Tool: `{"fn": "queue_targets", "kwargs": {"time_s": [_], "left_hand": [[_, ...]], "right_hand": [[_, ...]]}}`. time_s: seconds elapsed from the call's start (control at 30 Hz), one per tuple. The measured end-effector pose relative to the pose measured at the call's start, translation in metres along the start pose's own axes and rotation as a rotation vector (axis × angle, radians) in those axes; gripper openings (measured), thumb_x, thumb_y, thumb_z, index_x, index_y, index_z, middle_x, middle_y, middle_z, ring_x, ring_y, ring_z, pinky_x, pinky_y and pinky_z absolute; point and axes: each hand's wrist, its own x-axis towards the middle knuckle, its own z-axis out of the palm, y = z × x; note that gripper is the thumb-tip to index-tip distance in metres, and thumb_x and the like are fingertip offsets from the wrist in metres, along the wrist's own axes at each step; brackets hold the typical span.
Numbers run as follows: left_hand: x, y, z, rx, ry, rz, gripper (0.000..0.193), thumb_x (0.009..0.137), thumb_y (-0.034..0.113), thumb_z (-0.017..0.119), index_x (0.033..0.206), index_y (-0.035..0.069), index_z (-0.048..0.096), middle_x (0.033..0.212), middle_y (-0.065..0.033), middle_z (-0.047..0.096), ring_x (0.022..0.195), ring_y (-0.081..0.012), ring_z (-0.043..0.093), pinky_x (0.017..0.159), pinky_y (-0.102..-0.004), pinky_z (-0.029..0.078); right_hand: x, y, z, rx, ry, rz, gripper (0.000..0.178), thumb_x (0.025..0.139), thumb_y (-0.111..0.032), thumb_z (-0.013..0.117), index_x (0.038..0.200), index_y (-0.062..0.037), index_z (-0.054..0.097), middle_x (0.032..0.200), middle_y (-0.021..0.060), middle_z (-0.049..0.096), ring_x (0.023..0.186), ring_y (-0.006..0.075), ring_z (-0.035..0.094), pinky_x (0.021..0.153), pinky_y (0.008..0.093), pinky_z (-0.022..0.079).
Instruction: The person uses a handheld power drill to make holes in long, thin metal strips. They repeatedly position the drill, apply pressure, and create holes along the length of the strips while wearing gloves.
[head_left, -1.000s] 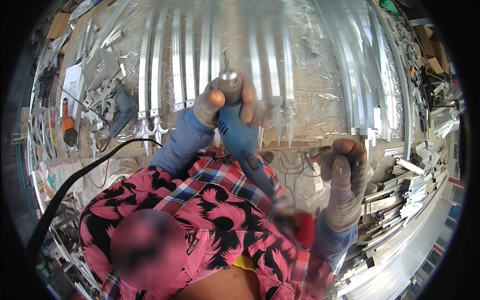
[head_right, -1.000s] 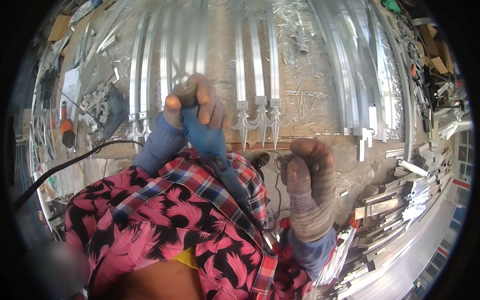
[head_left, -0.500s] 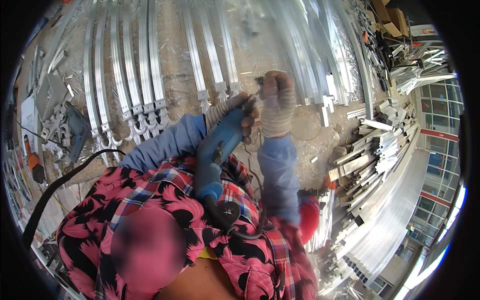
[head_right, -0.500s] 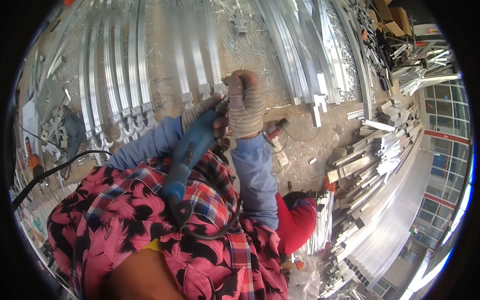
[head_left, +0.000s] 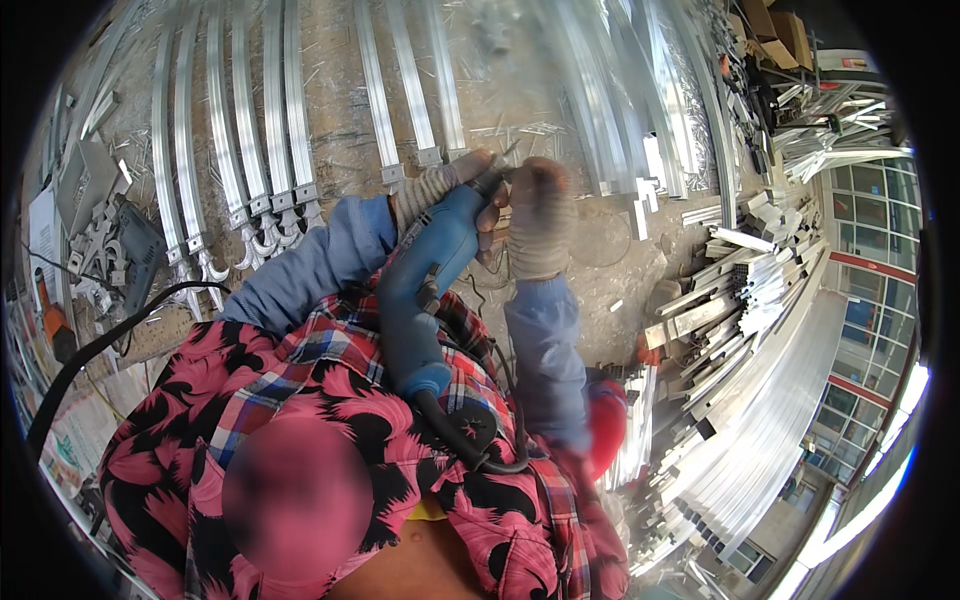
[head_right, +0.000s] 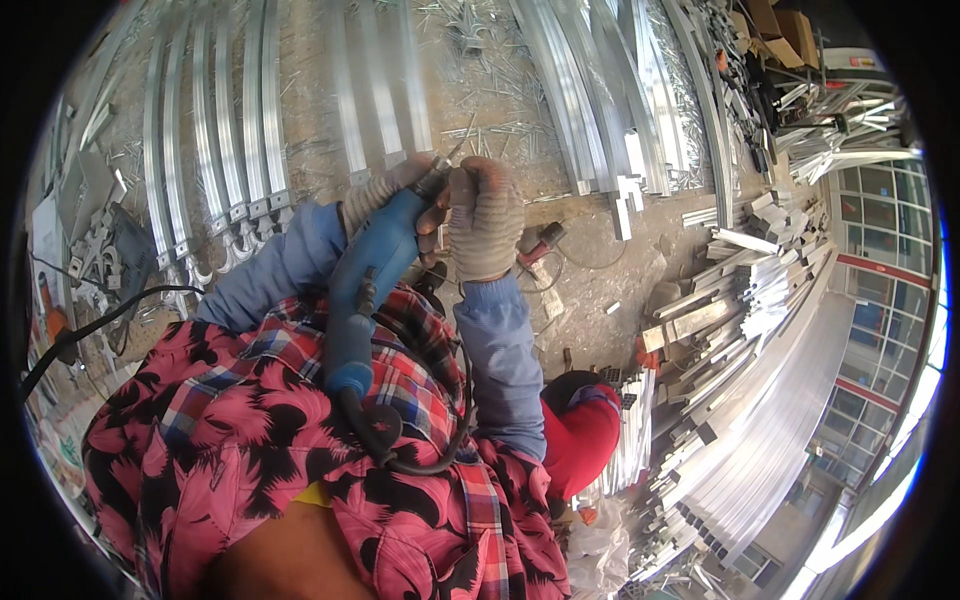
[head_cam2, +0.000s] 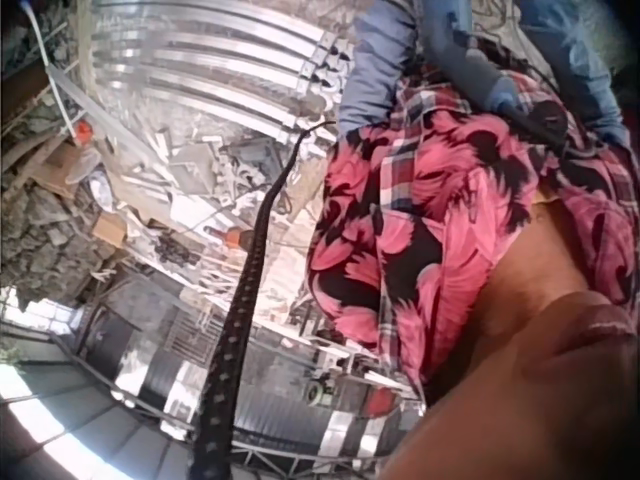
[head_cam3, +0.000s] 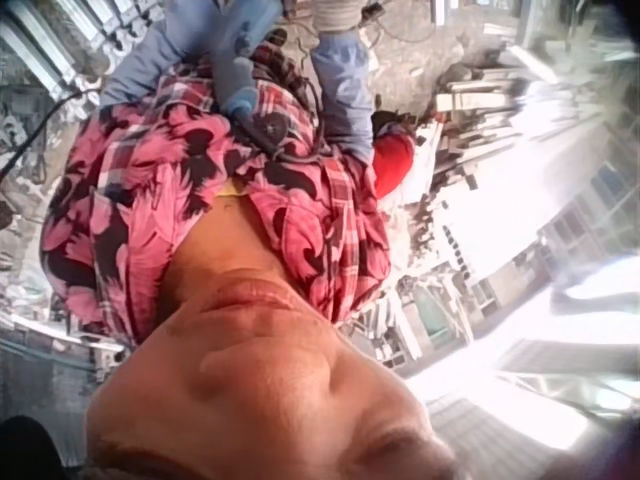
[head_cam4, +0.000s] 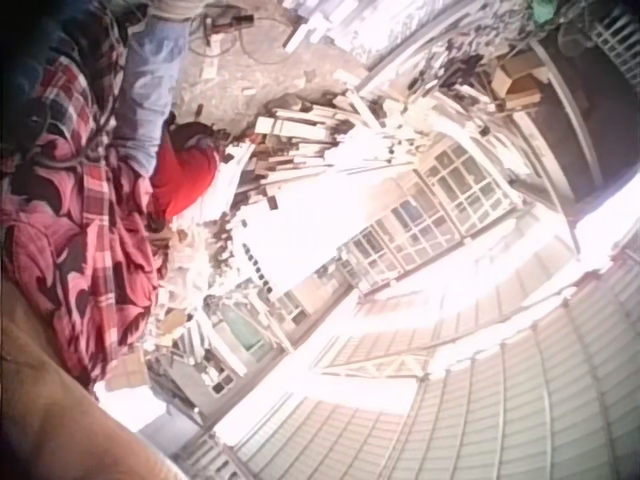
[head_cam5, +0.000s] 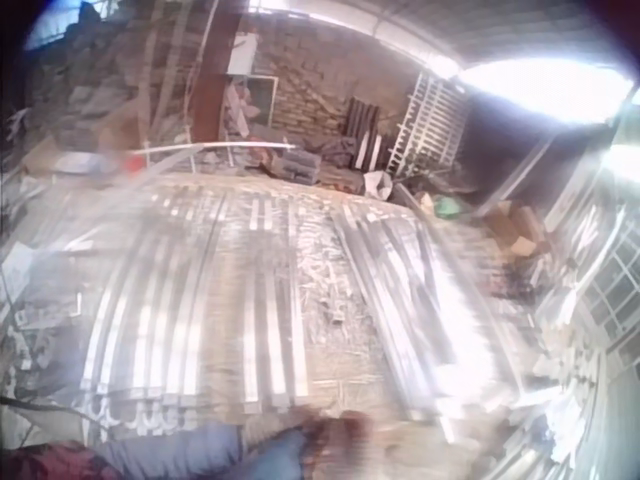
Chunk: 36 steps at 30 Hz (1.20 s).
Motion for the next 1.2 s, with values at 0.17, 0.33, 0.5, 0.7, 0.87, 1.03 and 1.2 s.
{"fn": "queue_targets", "kwargs": {"time_s": [0.17, 0.33, 0.5, 0.7, 0.87, 1.03, 1.2], "left_hand": [[0.0, 0.003, -0.003, 0.018, -0.039, 0.008, 0.045, 0.079, 0.051, 0.049, 0.084, 0.006, 0.052, 0.06, -0.007, 0.054, 0.058, -0.0243, 0.057, 0.059, -0.0411, 0.049], [-0.006, 0.009, 0.003, 0.038, -0.023, -0.019, 0.043, 0.08, 0.049, 0.05, 0.083, 0.006, 0.051, 0.062, -0.0081, 0.054, 0.06, -0.0251, 0.057, 0.06, -0.0432, 0.049], [-0.001, 0.012, -0.001, 0.093, -0.085, -0.049, 0.045, 0.082, 0.047, 0.049, 0.095, 0.003, 0.052, 0.066, -0.0088, 0.056, 0.061, -0.0244, 0.058, 0.059, -0.0397, 0.05], [-0.002, 0.023, -0.003, 0.222, 0.005, 0.093, 0.045, 0.083, 0.045, 0.048, 0.102, 0.004, 0.048, 0.069, -0.0088, 0.056, 0.063, -0.0222, 0.057, 0.059, -0.036, 0.049], [-0.005, 0.022, -0.016, 0.474, 0.051, 0.245, 0.046, 0.083, 0.043, 0.048, 0.107, 0.004, 0.046, 0.072, -0.0089, 0.056, 0.065, -0.0205, 0.057, 0.059, -0.0329, 0.049], [-0.038, 0.039, -0.006, 0.307, 0.157, 0.189, 0.042, 0.085, 0.043, 0.046, 0.095, 0.002, 0.051, 0.074, -0.0082, 0.057, 0.062, -0.0167, 0.055, 0.055, -0.0255, 0.047], [-0.025, 0.056, 0.015, 0.408, 0.285, 0.219, 0.045, 0.081, 0.047, 0.051, 0.093, 0.004, 0.054, 0.073, -0.0063, 0.057, 0.061, -0.0177, 0.056, 0.056, -0.0269, 0.048]], "right_hand": [[0.002, 0.004, 0.007, -0.365, 0.049, -0.236, 0.007, 0.08, -0.006, 0.052, 0.086, -0.0057, 0.049, 0.055, 0.0054, 0.052, 0.05, 0.0201, 0.053, 0.049, 0.0315, 0.041], [0.012, -0.019, 0.003, -0.668, -0.029, -0.569, 0.006, 0.081, -0.012, 0.052, 0.084, -0.0063, 0.05, 0.055, 0.0057, 0.052, 0.049, 0.0194, 0.052, 0.049, 0.0319, 0.041], [0.011, -0.023, 0.011, -0.304, -0.015, -0.109, 0.018, 0.087, -0.022, 0.048, 0.083, -0.0047, 0.05, 0.059, 0.0038, 0.05, 0.05, 0.0133, 0.049, 0.051, 0.0266, 0.04], [0.027, -0.01, 0.037, -0.155, 0.288, -0.062, 0.024, 0.087, -0.024, 0.045, 0.08, -0.0028, 0.053, 0.067, 0.0024, 0.051, 0.056, 0.0087, 0.046, 0.049, 0.0222, 0.039], [0.031, 0.029, 0.052, -0.147, 0.5, 0.03, 0.02, 0.084, -0.018, 0.043, 0.083, -0.0013, 0.055, 0.07, 0.0071, 0.056, 0.059, 0.0126, 0.05, 0.051, 0.026, 0.041], [0.03, -0.041, 0.075, -0.42, 0.089, 0.157, 0.03, 0.083, -0.03, 0.049, 0.093, -0.0019, 0.051, 0.069, 0.0132, 0.057, 0.061, 0.0212, 0.056, 0.056, 0.0317, 0.044], [0.045, -0.068, 0.069, -0.149, 0.01, 0.274, 0.045, 0.084, -0.042, 0.045, 0.101, -0.0004, 0.045, 0.069, 0.0162, 0.057, 0.057, 0.0263, 0.057, 0.057, 0.0362, 0.044]]}}
